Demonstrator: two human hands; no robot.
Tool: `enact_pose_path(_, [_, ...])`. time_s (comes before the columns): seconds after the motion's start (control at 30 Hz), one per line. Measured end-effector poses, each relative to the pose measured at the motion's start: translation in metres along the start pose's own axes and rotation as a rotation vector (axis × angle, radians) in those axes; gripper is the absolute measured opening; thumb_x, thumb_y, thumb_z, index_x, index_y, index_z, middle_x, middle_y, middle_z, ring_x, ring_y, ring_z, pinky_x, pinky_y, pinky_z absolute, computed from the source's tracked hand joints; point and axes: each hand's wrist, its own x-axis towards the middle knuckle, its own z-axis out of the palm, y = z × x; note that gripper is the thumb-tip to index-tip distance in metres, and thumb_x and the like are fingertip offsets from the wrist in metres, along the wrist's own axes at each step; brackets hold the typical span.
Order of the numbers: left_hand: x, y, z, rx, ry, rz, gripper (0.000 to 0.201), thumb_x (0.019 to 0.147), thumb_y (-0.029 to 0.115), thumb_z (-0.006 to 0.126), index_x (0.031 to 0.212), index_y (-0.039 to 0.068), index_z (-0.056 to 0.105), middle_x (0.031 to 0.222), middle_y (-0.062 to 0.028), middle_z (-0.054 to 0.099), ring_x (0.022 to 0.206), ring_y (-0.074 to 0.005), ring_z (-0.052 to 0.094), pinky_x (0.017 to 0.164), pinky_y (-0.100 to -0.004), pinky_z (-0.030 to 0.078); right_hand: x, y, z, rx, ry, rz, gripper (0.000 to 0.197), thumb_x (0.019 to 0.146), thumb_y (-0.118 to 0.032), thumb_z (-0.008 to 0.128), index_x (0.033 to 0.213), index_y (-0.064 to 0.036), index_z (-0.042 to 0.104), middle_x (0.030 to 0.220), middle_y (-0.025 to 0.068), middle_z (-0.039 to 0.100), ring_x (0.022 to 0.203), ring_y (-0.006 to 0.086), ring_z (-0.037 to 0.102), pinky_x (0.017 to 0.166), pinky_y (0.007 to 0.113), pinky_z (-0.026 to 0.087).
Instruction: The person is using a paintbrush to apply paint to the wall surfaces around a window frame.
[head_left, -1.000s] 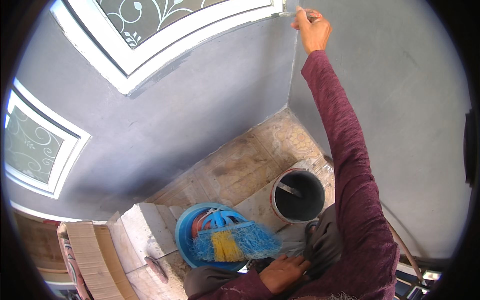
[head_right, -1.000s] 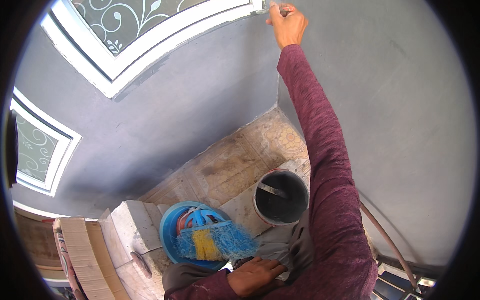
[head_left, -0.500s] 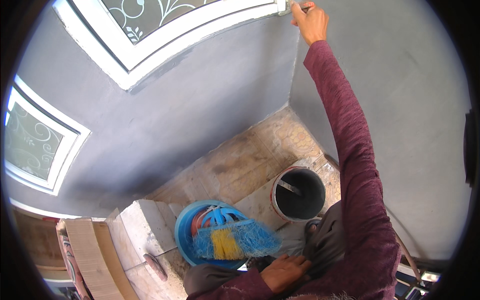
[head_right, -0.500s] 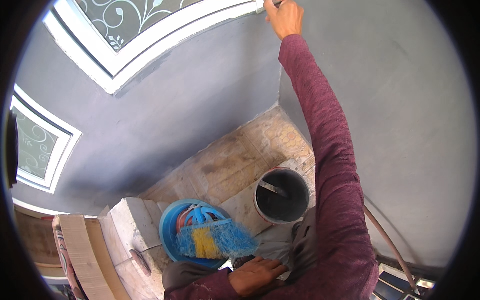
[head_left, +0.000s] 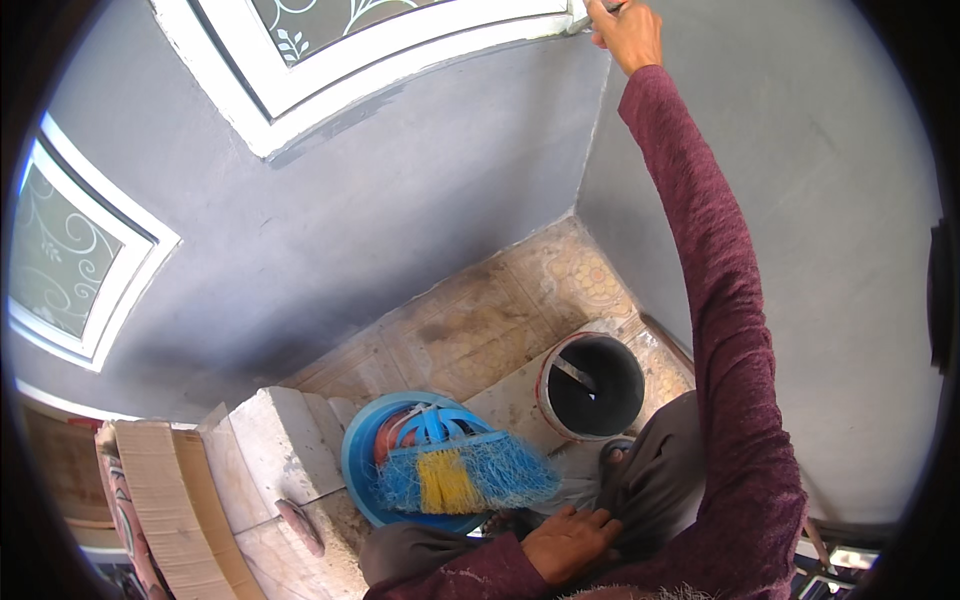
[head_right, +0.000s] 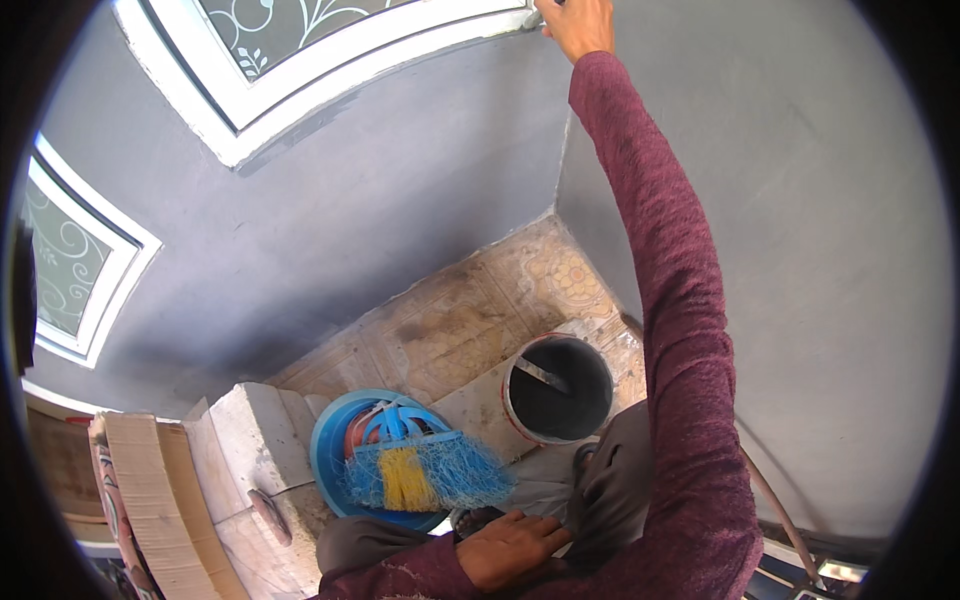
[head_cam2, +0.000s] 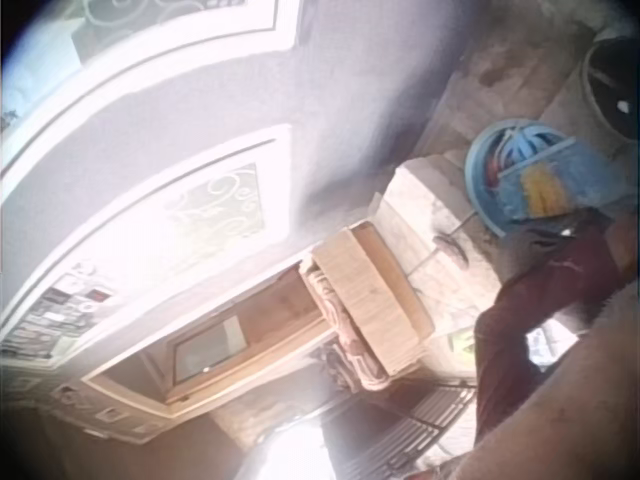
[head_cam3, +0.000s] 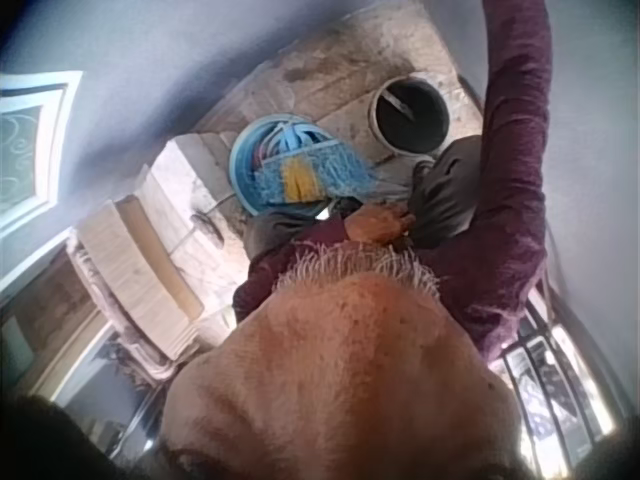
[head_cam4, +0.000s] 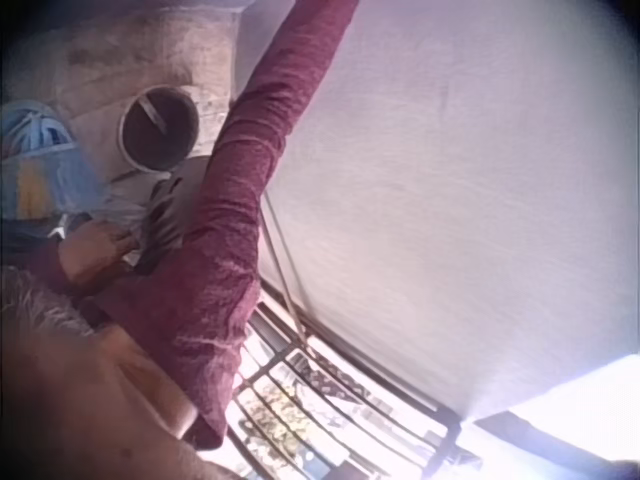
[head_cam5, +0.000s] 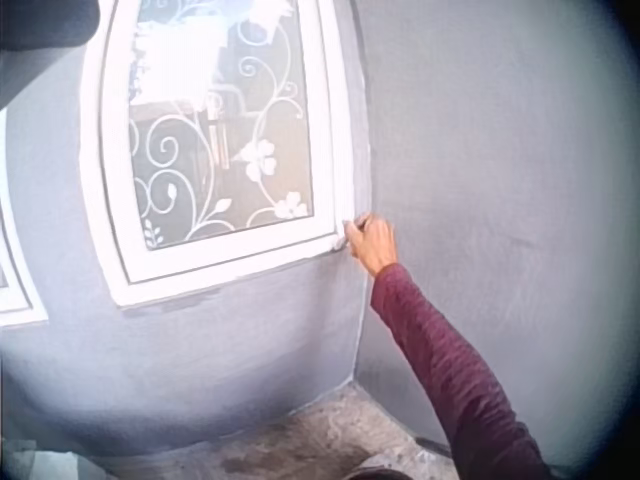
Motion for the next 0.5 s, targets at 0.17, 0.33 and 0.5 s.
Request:
enact_pose_path(0.17, [-0.002,-0.001,0.002,0.024,0.026,0.010,0.034,0.090,0.028,0.062,0.113,0.004,0.054,0.106,-0.0153,0.058,0.104,-0.0322,0.061,0.089,-0.0450,0.043,-0.007,-0.012,0.000,0.072,-0.015,0.053,0.037,0.088,-0.029,0.061,0.067,0.0024,0.062,0.054,0.0135,0.062,0.049,0.0227,0.063,0.054,0.038,0.051])
enact_pose_path(0.33, [-0.002,-0.001,0.003,0.027,0.025,0.019,0.034,0.090,0.028,0.062,0.113,0.004,0.054,0.106,-0.0154,0.058,0.104,-0.0320,0.061,0.088,-0.0442,0.043,-0.012,-0.020,-0.003,0.087,-0.027,0.091,0.038,0.087,-0.029,0.061,0.065,0.0018,0.061,0.053,0.0122,0.062,0.047,0.0207,0.061,0.052,0.036,0.049])
enact_pose_path(0.5, [-0.004,0.001,0.002,0.016,0.032,0.023,0.033,0.090,0.027,0.062,0.113,0.004,0.054,0.106,-0.0156,0.058,0.104,-0.0318,0.060,0.088,-0.0439,0.043,-0.017,-0.027,-0.003,0.090,-0.033,0.078,0.039,0.087,-0.029,0.061,0.062,0.0009,0.061,0.052,0.0109,0.061,0.047,0.0194,0.061,0.052,0.036,0.049])
